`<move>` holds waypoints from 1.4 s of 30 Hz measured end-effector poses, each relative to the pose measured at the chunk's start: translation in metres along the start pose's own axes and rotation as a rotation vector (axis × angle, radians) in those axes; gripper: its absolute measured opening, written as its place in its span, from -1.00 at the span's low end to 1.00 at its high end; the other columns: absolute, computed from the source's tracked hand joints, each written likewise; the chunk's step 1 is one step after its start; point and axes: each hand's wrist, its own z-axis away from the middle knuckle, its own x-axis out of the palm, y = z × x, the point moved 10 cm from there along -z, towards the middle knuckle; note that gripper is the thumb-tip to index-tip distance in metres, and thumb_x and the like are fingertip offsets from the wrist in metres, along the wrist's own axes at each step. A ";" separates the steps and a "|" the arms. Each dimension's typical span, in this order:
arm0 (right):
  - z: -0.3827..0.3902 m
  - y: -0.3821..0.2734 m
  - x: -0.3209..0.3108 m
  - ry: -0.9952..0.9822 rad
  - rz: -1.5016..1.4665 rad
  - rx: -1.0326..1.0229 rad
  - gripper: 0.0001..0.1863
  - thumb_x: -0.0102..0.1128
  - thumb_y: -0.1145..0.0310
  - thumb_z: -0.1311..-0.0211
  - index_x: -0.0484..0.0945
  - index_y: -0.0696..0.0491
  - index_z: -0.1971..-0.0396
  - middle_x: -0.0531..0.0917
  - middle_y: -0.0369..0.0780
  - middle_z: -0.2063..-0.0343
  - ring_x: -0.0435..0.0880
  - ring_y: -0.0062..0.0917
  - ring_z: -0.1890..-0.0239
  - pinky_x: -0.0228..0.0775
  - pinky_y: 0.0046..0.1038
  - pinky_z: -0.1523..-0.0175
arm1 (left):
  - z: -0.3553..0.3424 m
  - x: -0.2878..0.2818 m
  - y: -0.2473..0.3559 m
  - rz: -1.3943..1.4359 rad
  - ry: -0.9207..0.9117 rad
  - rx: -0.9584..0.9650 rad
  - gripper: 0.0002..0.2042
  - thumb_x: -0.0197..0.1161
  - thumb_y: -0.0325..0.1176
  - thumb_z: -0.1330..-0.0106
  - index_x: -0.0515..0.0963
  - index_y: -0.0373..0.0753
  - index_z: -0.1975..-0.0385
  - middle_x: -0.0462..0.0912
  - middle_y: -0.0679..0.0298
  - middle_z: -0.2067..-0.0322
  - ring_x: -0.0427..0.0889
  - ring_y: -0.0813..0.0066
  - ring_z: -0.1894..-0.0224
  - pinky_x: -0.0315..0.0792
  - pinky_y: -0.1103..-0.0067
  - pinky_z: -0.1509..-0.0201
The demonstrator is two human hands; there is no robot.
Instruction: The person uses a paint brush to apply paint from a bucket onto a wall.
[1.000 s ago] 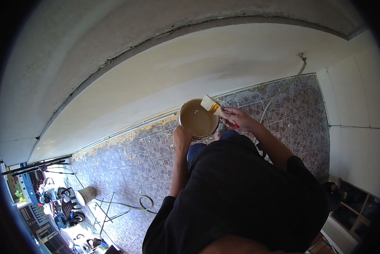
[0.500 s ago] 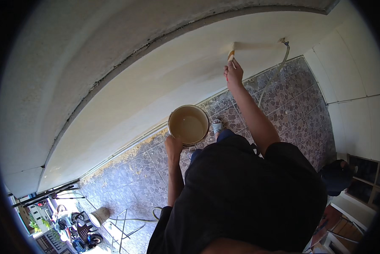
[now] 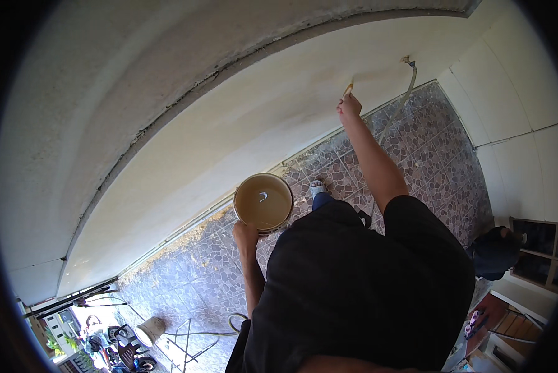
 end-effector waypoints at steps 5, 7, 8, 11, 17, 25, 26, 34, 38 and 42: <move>0.065 0.046 0.072 -0.145 -0.094 0.148 -0.81 0.07 0.26 -0.40 0.48 0.03 0.13 0.35 -0.35 0.60 0.24 -0.71 0.71 0.17 -0.61 0.59 | -0.002 -0.013 -0.020 -0.029 0.034 -0.021 -0.65 0.10 -0.27 -0.09 0.58 -0.55 0.42 0.58 -0.32 0.45 0.65 -0.19 0.29 0.46 0.17 0.22; 0.148 0.071 0.099 -0.309 0.003 0.177 -0.70 0.06 0.26 -0.41 0.48 0.04 -0.05 0.37 -0.34 0.60 0.24 -0.71 0.71 0.18 -0.60 0.60 | 0.000 -0.018 -0.027 -0.044 0.041 -0.062 -0.64 0.10 -0.27 -0.09 0.58 -0.55 0.41 0.58 -0.33 0.45 0.65 -0.19 0.29 0.46 0.17 0.22; 0.180 0.080 0.102 -0.430 -0.013 0.255 -0.66 0.08 0.36 -0.39 0.46 0.01 -0.13 0.38 -0.34 0.65 0.28 -0.73 0.71 0.13 -0.66 0.64 | -0.001 -0.020 -0.032 -0.026 0.060 -0.068 -0.64 0.10 -0.28 -0.08 0.58 -0.56 0.42 0.57 -0.33 0.46 0.65 -0.19 0.30 0.45 0.17 0.22; 0.157 0.051 0.055 -0.160 0.121 0.190 -0.68 0.05 0.27 -0.42 0.46 0.05 -0.09 0.37 -0.34 0.60 0.21 -0.74 0.72 0.08 -0.67 0.65 | -0.005 -0.023 -0.028 -0.033 0.074 -0.056 -0.65 0.10 -0.28 -0.07 0.58 -0.56 0.42 0.57 -0.33 0.47 0.65 -0.19 0.31 0.45 0.17 0.23; 0.052 0.000 0.053 -0.050 -0.091 -0.020 -0.67 0.00 0.28 -0.45 0.43 0.05 -0.12 0.34 -0.38 0.62 0.23 -0.76 0.71 0.07 -0.69 0.66 | 0.001 -0.028 0.000 -0.078 0.052 -0.038 -0.64 0.11 -0.29 -0.06 0.57 -0.57 0.42 0.57 -0.34 0.46 0.64 -0.21 0.32 0.45 0.16 0.23; 0.225 0.063 0.089 -0.252 0.276 0.140 -0.60 0.08 0.29 -0.41 0.43 0.01 -0.19 0.35 -0.40 0.63 0.25 -0.80 0.67 0.14 -0.69 0.61 | -0.011 -0.025 -0.029 -0.134 0.109 -0.037 -0.64 0.10 -0.29 -0.08 0.56 -0.59 0.45 0.56 -0.36 0.47 0.63 -0.25 0.31 0.45 0.14 0.24; 0.191 0.041 0.075 -0.168 0.163 0.076 -0.61 0.07 0.30 -0.41 0.43 0.01 -0.19 0.32 -0.41 0.66 0.24 -0.80 0.68 0.13 -0.70 0.61 | -0.008 -0.023 -0.023 -0.092 0.068 -0.049 -0.64 0.10 -0.29 -0.08 0.56 -0.59 0.45 0.57 -0.35 0.47 0.63 -0.25 0.31 0.45 0.14 0.24; 0.199 0.066 0.150 -0.200 0.262 -0.295 -0.63 -0.05 0.35 -0.45 0.41 -0.02 -0.21 0.28 -0.45 0.70 0.22 -0.78 0.74 0.15 -0.64 0.68 | -0.002 -0.017 -0.005 -0.068 -0.039 -0.007 -0.66 0.08 -0.31 -0.09 0.57 -0.57 0.43 0.58 -0.33 0.45 0.64 -0.22 0.30 0.45 0.15 0.24; 0.328 0.121 0.158 -0.649 0.300 0.220 -0.59 0.02 0.34 -0.42 0.40 -0.10 -0.24 0.38 -0.42 0.64 0.23 -0.79 0.74 0.12 -0.69 0.70 | -0.011 -0.019 -0.031 -0.031 -0.015 -0.025 -0.66 0.07 -0.32 -0.09 0.57 -0.57 0.42 0.58 -0.33 0.45 0.65 -0.21 0.29 0.45 0.16 0.24; 0.218 0.016 0.103 -0.205 0.203 -0.022 -0.62 -0.03 0.33 -0.45 0.39 -0.02 -0.21 0.33 -0.43 0.67 0.22 -0.79 0.74 0.09 -0.69 0.69 | -0.008 -0.027 -0.027 -0.102 0.023 0.020 -0.65 0.07 -0.32 -0.10 0.56 -0.59 0.41 0.58 -0.35 0.45 0.65 -0.22 0.27 0.45 0.17 0.24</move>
